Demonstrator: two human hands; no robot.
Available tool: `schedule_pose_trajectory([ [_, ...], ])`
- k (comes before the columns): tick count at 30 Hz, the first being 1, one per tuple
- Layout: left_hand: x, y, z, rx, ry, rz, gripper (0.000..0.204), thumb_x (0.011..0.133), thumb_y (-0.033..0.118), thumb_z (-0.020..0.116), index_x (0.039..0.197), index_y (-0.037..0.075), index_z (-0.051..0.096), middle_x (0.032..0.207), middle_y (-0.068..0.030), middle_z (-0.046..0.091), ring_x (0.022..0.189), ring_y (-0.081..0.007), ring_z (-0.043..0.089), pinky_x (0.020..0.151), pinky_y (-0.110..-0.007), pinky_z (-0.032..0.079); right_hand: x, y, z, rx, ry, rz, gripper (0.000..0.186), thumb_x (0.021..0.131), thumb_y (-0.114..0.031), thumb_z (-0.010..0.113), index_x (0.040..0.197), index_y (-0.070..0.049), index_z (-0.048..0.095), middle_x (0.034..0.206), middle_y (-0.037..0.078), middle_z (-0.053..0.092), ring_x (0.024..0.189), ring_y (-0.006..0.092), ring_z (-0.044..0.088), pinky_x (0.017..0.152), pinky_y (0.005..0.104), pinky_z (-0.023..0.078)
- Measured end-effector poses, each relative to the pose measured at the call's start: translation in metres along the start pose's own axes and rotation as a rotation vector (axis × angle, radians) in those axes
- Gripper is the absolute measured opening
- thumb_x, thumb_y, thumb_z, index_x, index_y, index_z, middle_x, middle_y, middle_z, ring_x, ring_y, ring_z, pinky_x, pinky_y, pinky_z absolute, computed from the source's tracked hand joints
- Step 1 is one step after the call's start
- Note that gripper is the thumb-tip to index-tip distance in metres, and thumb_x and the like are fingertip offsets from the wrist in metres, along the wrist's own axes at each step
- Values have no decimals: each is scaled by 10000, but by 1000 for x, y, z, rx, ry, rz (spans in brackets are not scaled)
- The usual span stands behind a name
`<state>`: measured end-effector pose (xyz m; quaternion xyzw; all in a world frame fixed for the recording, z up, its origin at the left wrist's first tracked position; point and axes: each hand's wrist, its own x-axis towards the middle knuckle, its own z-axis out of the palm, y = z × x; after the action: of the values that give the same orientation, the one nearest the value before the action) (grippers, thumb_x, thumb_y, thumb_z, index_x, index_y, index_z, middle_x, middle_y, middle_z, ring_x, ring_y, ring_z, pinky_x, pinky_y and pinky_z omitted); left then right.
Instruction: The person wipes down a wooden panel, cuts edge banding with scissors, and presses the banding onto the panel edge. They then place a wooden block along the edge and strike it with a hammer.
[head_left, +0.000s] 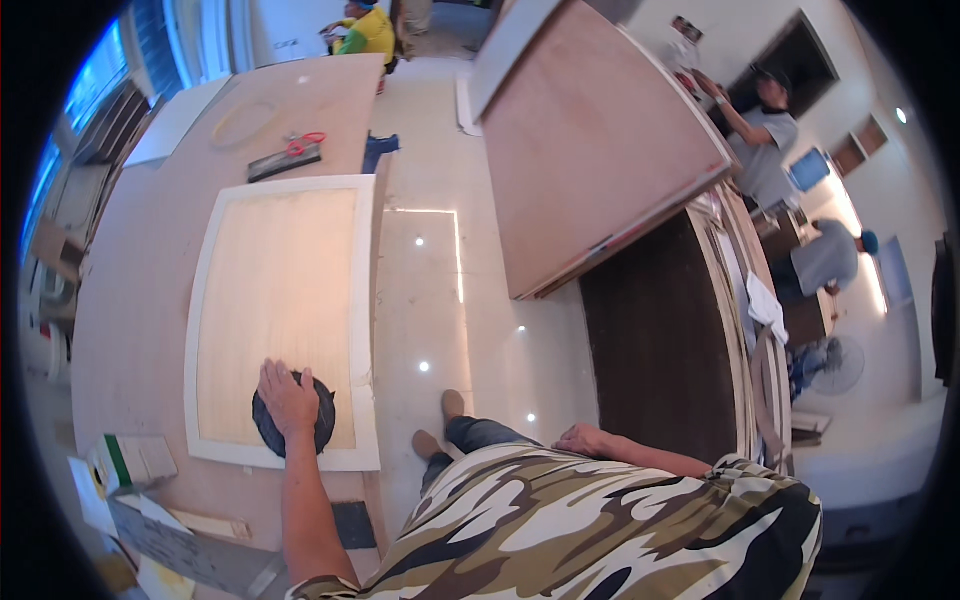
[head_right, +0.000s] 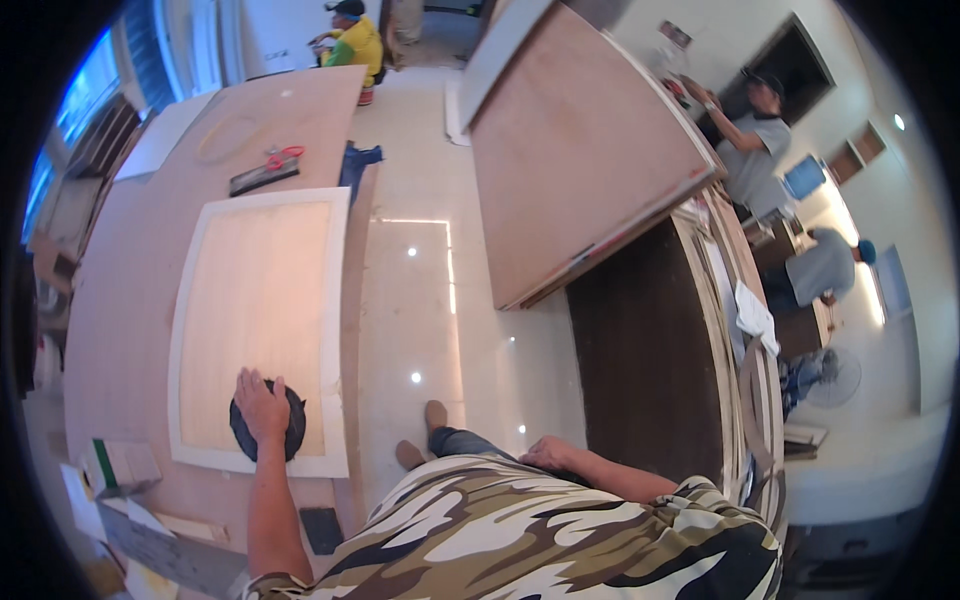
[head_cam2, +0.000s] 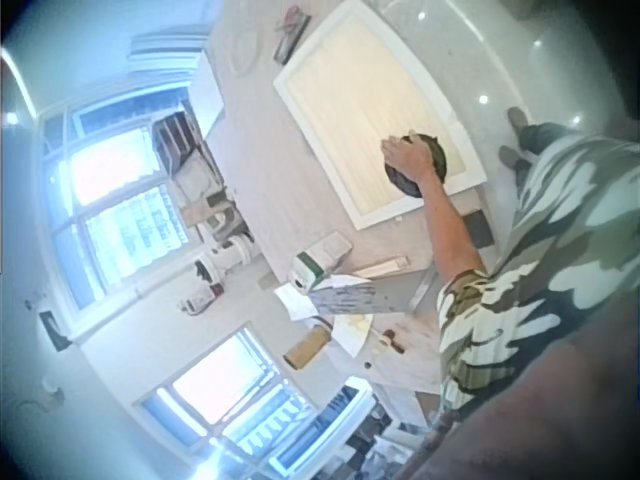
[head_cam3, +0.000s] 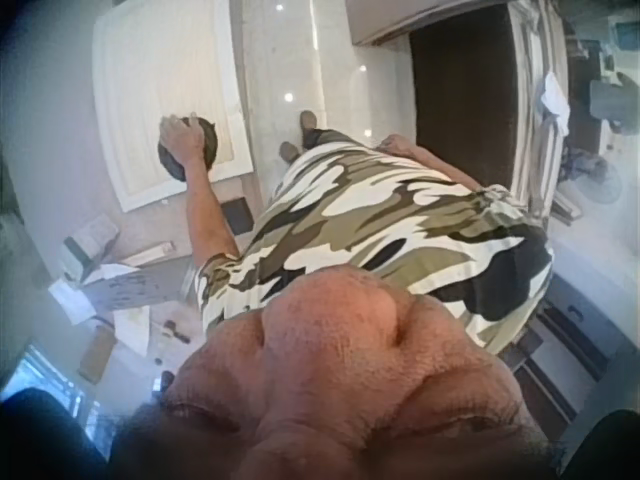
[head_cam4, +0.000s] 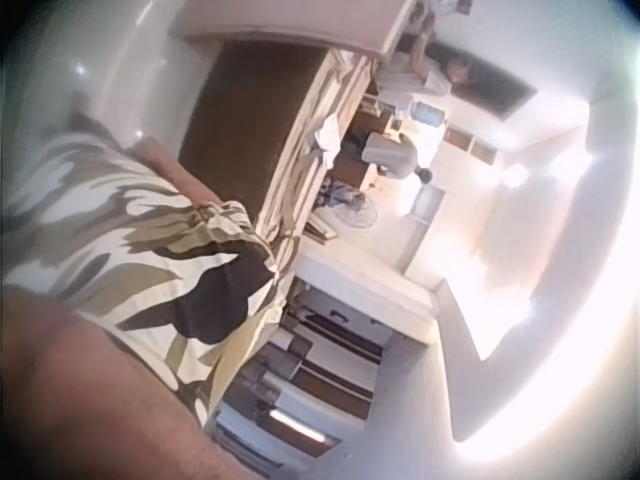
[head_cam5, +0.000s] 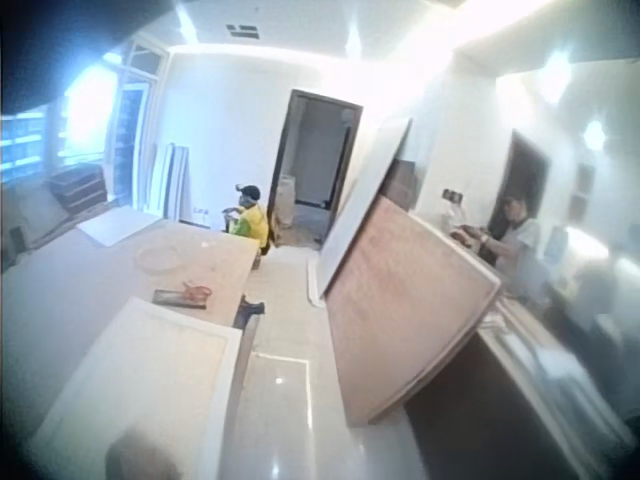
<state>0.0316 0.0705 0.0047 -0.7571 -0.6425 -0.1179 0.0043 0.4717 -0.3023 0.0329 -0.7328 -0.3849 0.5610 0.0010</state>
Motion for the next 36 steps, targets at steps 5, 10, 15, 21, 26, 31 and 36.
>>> schedule_pose_trajectory([
  [5, 1, 6, 1, 17, 9, 76, 566, 948, 367, 601, 1317, -58, 547, 1457, -238, 479, 1393, -361, 402, 1138, -504, 315, 22, 9, 15, -50, 48, -52, 372, 855, -417, 686, 926, -61, 770, 815, 136, 732, 738, 225, 676, 744, 378, 531],
  [10, -2, -1, 5, 36, -13, 30, 553, 959, 366, 586, 1312, -58, 550, 1460, -246, 479, 1388, -362, 410, 1142, -489, 316, 62, 3, 15, 168, -124, -230, 271, 807, -231, 734, 1013, -59, 768, 868, 100, 750, 777, 153, 658, 728, 353, 525],
  [15, -1, -3, 3, 55, -27, 30, 533, 969, 350, 575, 1316, -53, 547, 1466, -246, 472, 1389, -364, 408, 1151, -483, 312, 47, 7, -8, 60, -56, -182, 282, 786, -209, 732, 998, -26, 762, 857, 115, 741, 774, 183, 658, 735, 360, 525],
  [21, 5, 1, -1, 74, -32, 33, 516, 967, 343, 582, 1298, -53, 560, 1454, -248, 481, 1371, -366, 430, 1156, -468, 315, 35, 39, -36, -357, -119, -736, 225, 803, -169, 720, 968, -19, 749, 911, 105, 734, 793, 168, 653, 734, 349, 532],
  [26, 4, -1, 2, 88, -24, 10, 499, 958, 336, 598, 1269, -54, 581, 1427, -247, 508, 1347, -367, 459, 1145, -464, 340, 62, 70, -26, 274, -323, -32, 231, 800, -166, 728, 975, -16, 745, 919, 102, 738, 796, 154, 655, 699, 362, 536],
  [31, 5, -2, 3, 81, -25, -2, 498, 960, 339, 593, 1269, -52, 581, 1427, -245, 509, 1347, -367, 458, 1145, -457, 344, 9, 30, -58, 211, -270, -15, 256, 812, -215, 736, 972, -15, 747, 884, 111, 738, 768, 154, 640, 664, 398, 527],
  [36, 5, -1, 4, 91, -19, 7, 504, 964, 331, 584, 1275, -66, 576, 1427, -248, 508, 1337, -375, 462, 1140, -461, 350, 58, 63, -37, -49, -345, -106, 315, 823, -275, 756, 995, -11, 746, 924, 127, 751, 762, 197, 608, 720, 439, 518],
])
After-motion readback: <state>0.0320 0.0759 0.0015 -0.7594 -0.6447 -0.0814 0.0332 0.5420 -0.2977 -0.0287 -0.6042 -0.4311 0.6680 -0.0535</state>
